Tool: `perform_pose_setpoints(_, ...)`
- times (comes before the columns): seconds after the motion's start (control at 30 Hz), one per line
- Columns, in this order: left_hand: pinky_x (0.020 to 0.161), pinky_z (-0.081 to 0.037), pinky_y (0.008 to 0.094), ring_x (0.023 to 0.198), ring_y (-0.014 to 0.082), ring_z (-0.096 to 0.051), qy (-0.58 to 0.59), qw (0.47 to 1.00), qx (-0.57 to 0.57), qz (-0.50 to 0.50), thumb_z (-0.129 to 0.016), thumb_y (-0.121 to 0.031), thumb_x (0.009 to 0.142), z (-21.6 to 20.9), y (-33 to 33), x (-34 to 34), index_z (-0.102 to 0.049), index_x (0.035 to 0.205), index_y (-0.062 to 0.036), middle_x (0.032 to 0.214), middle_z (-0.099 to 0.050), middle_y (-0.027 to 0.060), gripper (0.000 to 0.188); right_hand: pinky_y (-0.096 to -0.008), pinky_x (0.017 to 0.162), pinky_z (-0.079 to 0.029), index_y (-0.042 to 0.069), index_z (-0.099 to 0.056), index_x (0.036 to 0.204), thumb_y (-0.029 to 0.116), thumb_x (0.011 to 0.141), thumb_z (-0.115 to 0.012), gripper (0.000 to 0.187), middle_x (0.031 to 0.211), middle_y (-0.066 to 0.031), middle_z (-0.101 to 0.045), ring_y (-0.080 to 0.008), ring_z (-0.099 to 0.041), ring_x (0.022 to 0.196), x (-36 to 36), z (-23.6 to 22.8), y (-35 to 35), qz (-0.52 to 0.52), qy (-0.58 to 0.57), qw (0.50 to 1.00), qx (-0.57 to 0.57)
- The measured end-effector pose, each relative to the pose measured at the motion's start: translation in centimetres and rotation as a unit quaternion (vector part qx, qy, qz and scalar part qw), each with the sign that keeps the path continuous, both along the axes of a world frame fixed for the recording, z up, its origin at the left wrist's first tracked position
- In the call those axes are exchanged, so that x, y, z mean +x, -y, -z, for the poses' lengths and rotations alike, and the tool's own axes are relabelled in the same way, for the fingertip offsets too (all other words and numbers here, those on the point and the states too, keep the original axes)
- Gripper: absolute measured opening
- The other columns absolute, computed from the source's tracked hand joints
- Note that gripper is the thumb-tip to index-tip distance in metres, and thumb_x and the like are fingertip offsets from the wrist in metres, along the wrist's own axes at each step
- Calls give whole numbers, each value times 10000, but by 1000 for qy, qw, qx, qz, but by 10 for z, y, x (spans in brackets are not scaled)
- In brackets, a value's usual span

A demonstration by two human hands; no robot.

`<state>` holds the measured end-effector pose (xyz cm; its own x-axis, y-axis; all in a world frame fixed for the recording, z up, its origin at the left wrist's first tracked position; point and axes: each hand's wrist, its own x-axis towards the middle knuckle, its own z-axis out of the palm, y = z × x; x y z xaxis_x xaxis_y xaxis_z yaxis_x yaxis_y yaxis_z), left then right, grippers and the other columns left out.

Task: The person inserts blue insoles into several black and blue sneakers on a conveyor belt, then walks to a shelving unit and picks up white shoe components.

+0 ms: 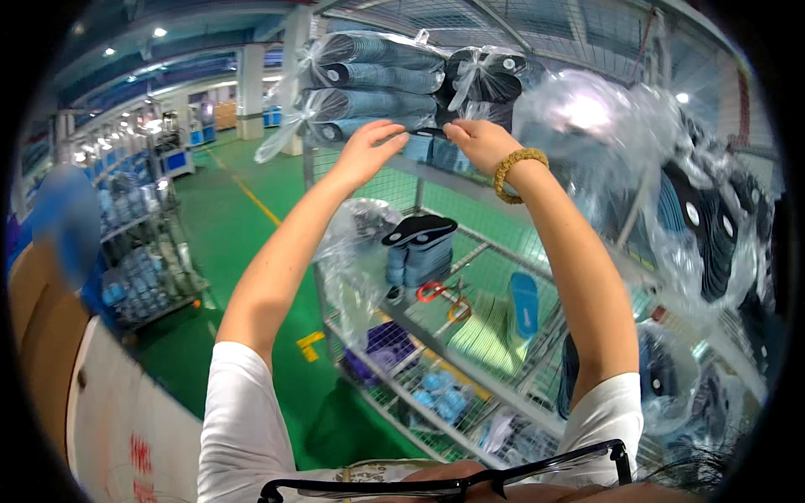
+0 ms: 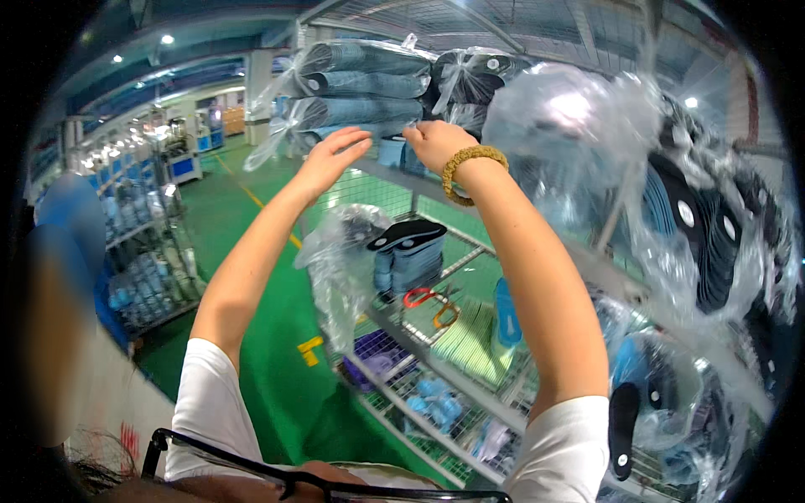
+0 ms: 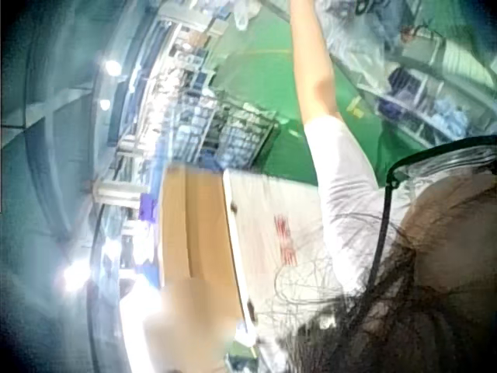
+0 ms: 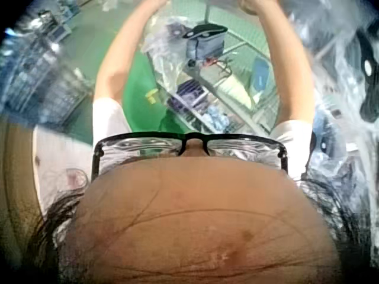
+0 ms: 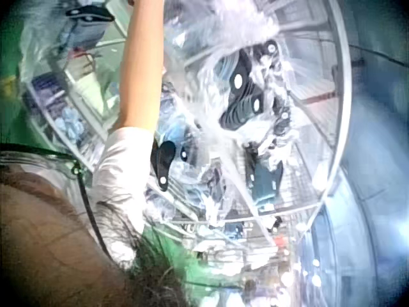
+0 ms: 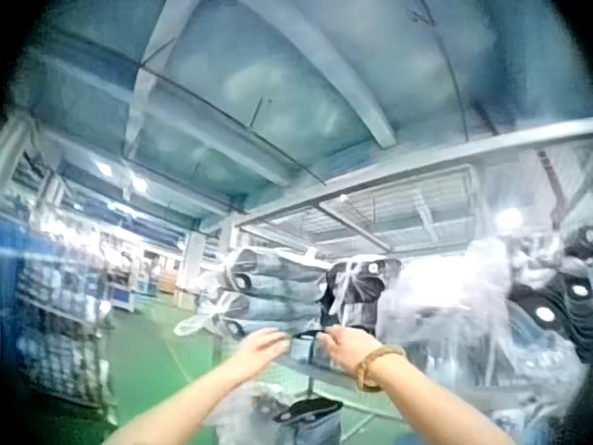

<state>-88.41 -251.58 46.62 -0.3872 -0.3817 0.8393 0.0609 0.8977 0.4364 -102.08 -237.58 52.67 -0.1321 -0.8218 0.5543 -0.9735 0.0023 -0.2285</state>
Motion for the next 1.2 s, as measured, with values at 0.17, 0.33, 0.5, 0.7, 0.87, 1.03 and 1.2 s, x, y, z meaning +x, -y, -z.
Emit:
perform_pose_setpoints(0.17, 743, -380, 256, 862, 170, -514, 233, 942, 143, 196, -640, -358, 672, -19, 85, -53, -595, 942, -47, 1037, -508, 104, 414, -321, 732, -422, 24, -607, 896, 489, 701, -538, 509, 825, -172, -595, -262, -570, 798, -49, -3, 65, 87, -13, 988, 129)
perform_pose_setpoints(0.33, 741, -358, 264, 918, 179, -472, 248, 926, 89, 270, -675, -377, 626, -32, 115, -64, -620, 867, -34, 925, -518, 69, 423, -284, 735, -426, 36, -589, 957, 436, 700, -590, 476, 873, -118, -605, -191, -563, 825, -43, -16, 62, 97, -16, 976, 192)
perform_pose_setpoints(0.5, 760, -371, 232, 847, 130, -492, 251, 911, 91, 314, -643, -262, 694, -40, 130, -76, -623, 810, -10, 891, -539, 56, 278, -268, 720, -437, 21, -583, 953, 335, 767, -545, 367, 861, -113, -607, -188, -573, 783, -39, -15, 65, 68, 11, 983, 172)
perform_pose_setpoints(0.7, 713, -369, 219, 798, 93, -483, 203, 909, 70, 358, -572, -250, 765, -29, 128, -80, -607, 841, -1, 857, -556, 31, 263, -307, 624, -439, 13, -575, 879, 303, 793, -499, 312, 754, -151, -578, -254, -559, 666, -35, 9, 64, 50, -135, 989, 45)
perform_pose_setpoints(0.87, 725, -366, 208, 816, 82, -478, 173, 915, 56, 360, -545, -255, 787, -20, 125, -77, -592, 880, 7, 869, -550, 27, 282, -276, 674, -450, 28, -560, 985, 351, 769, -538, 389, 853, -132, -603, -193, -583, 740, -32, -2, 60, 91, -47, 988, 112)
perform_pose_setpoints(1.03, 722, -369, 207, 796, 72, -477, 161, 919, 80, 352, -524, -285, 801, -15, 129, -82, -591, 890, 0, 824, -557, 12, 306, -299, 634, -462, 34, -554, 980, 296, 796, -499, 325, 818, -141, -594, -246, -584, 681, -25, 3, 63, 96, -136, 980, 107)
perform_pose_setpoints(1.2, 552, -338, 188, 606, 41, -398, 14, 951, 54, 303, -508, -336, 806, -9, 119, -87, -603, 787, -36, 636, -468, -41, 315, -348, 465, -453, 21, -420, 817, 199, 811, -430, 179, 655, -109, -510, -268, -555, 539, -41, 24, 71, 119, -446, 886, -43)
